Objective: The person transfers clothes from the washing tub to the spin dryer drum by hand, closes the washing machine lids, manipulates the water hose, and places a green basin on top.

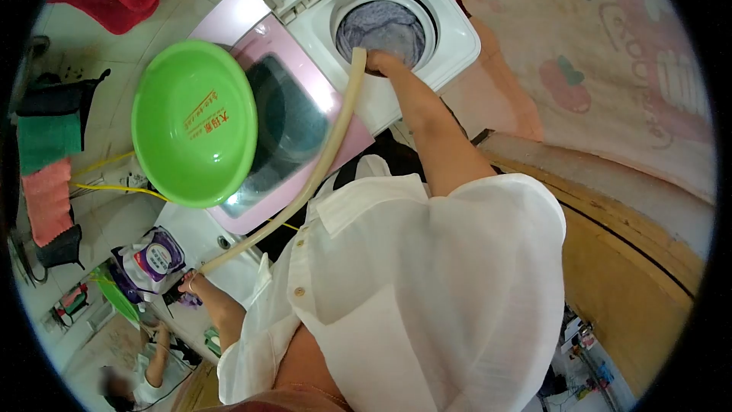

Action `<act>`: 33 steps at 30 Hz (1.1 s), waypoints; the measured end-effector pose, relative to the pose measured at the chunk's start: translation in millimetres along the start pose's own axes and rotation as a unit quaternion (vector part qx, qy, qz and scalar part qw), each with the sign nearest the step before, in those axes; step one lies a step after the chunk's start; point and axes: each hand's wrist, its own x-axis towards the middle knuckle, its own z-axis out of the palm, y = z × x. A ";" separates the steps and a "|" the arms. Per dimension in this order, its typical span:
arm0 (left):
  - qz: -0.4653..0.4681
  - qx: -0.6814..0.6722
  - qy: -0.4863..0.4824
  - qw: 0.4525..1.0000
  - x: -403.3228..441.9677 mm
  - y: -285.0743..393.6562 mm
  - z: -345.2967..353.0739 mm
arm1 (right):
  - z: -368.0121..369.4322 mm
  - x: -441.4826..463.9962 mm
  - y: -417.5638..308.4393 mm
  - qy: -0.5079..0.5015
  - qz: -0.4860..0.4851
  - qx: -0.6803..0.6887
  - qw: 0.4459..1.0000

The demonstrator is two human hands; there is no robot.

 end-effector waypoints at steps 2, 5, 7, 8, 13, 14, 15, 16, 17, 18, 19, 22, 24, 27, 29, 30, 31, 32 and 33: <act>-0.002 -0.003 -0.003 1.000 1.8 0.7 -1.5 | -9.4 -14.6 -29.2 -0.017 0.074 0.016 0.997; -0.006 -0.007 -0.009 1.000 4.0 3.6 -1.8 | -20.5 -4.2 -19.9 0.033 0.149 -0.019 0.988; -0.009 -0.010 -0.016 1.000 3.6 5.5 -1.9 | -36.7 20.5 18.9 0.151 0.143 -0.093 0.974; -0.005 -0.007 -0.011 1.000 2.5 4.5 -1.4 | -46.0 28.3 36.8 0.201 0.136 -0.116 0.963; 0.000 0.002 -0.008 1.000 9.2 1.8 -4.2 | -67.0 -10.2 20.1 0.264 0.107 0.066 0.956; -0.001 0.003 -0.007 1.000 10.8 1.8 -5.4 | -64.1 -21.3 15.4 0.238 -0.006 -0.101 0.966; 0.000 0.006 -0.005 1.000 11.4 0.8 -5.8 | -60.9 -31.2 4.6 0.195 -0.064 -0.124 0.971; 0.001 0.007 -0.006 1.000 12.7 1.3 -6.4 | -58.5 -32.3 -2.4 0.193 -0.064 -0.126 0.971; 0.002 0.007 -0.004 1.000 13.9 1.8 -7.2 | -55.7 -33.1 -9.0 0.103 -0.080 -0.174 0.976; 0.004 0.010 -0.006 1.000 14.1 4.0 -7.9 | -52.2 -32.4 -12.6 0.014 -0.103 -0.214 0.971; 0.004 0.012 -0.006 1.000 15.2 4.2 -6.9 | -41.9 -25.7 -7.7 -0.043 -0.132 -0.250 0.958; 0.008 0.013 -0.007 1.000 14.7 4.7 -7.2 | -1.2 10.3 17.0 -0.084 -0.241 -0.392 0.884; 0.009 0.013 -0.010 1.000 15.8 4.6 -6.9 | 9.0 14.6 8.5 -0.095 -0.150 -0.413 0.893; 0.006 0.013 -0.010 1.000 19.5 6.7 -11.1 | 20.7 29.4 12.9 -0.068 -0.119 -0.392 0.910; 0.004 0.015 -0.015 1.000 25.0 5.6 -10.8 | 1.3 27.6 -8.3 -0.113 -0.126 -0.409 0.897; 0.003 0.015 -0.019 1.000 26.3 5.6 -10.0 | -15.2 27.3 -23.0 -0.158 -0.135 -0.427 0.880; -0.001 0.016 -0.020 1.000 27.5 3.6 -10.0 | -30.3 15.6 -34.6 -0.156 -0.133 -0.429 0.880; -0.002 0.016 -0.023 1.000 29.9 4.3 -9.9 | -44.1 -3.6 -44.4 -0.088 -0.164 -0.457 0.870; -0.003 0.018 -0.026 0.999 31.8 3.6 -11.7 | -49.0 -14.5 -47.5 -0.021 -0.194 -0.481 0.855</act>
